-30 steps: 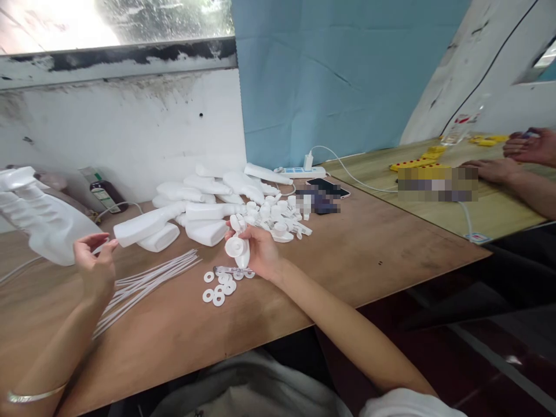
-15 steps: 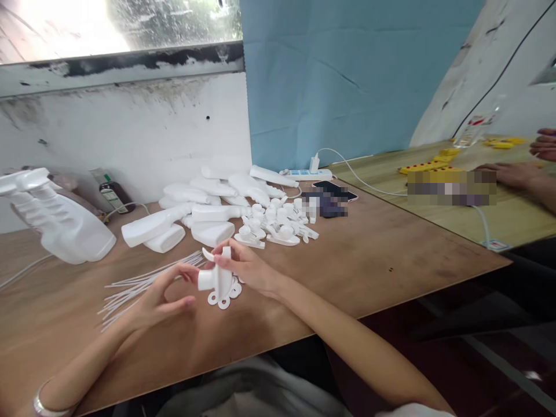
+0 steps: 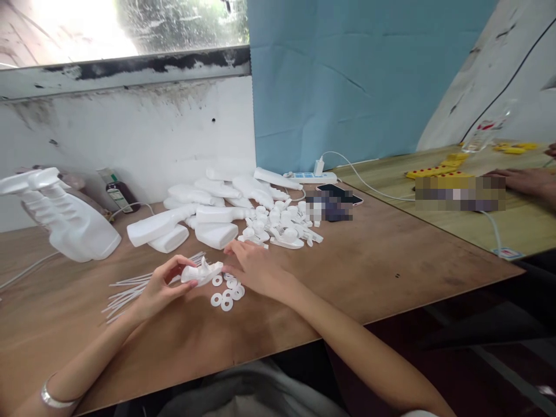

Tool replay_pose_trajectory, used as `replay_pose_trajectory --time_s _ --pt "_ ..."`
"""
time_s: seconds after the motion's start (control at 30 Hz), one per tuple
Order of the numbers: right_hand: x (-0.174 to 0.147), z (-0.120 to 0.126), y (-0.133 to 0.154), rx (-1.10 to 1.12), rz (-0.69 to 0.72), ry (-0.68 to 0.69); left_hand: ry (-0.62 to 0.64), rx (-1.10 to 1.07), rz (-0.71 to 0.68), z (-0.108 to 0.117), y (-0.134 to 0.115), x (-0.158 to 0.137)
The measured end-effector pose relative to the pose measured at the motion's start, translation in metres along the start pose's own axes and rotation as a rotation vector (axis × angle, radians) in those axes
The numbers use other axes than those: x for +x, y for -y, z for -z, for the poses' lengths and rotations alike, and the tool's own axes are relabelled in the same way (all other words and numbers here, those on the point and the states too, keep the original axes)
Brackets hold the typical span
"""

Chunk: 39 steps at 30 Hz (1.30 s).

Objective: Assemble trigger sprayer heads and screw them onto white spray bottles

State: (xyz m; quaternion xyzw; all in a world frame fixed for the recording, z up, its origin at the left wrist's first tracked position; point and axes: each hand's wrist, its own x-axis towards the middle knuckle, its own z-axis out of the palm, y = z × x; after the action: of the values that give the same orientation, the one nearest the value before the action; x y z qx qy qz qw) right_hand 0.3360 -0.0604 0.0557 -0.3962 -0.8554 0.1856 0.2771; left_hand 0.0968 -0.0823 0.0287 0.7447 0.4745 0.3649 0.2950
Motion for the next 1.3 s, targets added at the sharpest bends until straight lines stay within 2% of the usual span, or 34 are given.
replay_pose_trajectory --time_s 0.1,0.2,0.37,0.63,0.8,0.97,1.1,1.2,1.3 --pt "-0.001 0.006 -0.010 -0.223 -0.014 0.162 -0.083 0.088 0.015 0.005 0.003 0.002" --pt "-0.003 0.004 -0.016 -0.399 0.002 0.286 -0.083 0.113 0.021 0.006 0.003 0.003" --pt "-0.003 -0.002 -0.016 -0.521 0.039 0.261 -0.011 0.058 -0.036 0.003 0.000 0.002" --pt "0.001 0.006 -0.009 -0.325 0.009 0.102 0.039 0.040 -0.057 0.003 0.000 0.001" --pt "0.002 0.004 0.001 -0.128 0.119 -0.023 0.029 0.047 -0.073 0.001 -0.004 0.000" --pt "-0.004 -0.002 0.008 0.285 0.242 -0.058 -0.026 0.095 -0.134 -0.005 -0.006 -0.004" --pt "-0.010 -0.008 0.014 0.581 0.319 -0.147 -0.099 0.077 -0.148 -0.010 -0.006 -0.006" --pt "-0.012 -0.011 0.017 0.621 0.341 -0.202 -0.110 0.072 -0.137 -0.010 -0.007 -0.007" --pt "-0.011 -0.013 0.016 0.507 0.358 -0.277 -0.111 0.076 -0.134 -0.009 -0.009 -0.007"
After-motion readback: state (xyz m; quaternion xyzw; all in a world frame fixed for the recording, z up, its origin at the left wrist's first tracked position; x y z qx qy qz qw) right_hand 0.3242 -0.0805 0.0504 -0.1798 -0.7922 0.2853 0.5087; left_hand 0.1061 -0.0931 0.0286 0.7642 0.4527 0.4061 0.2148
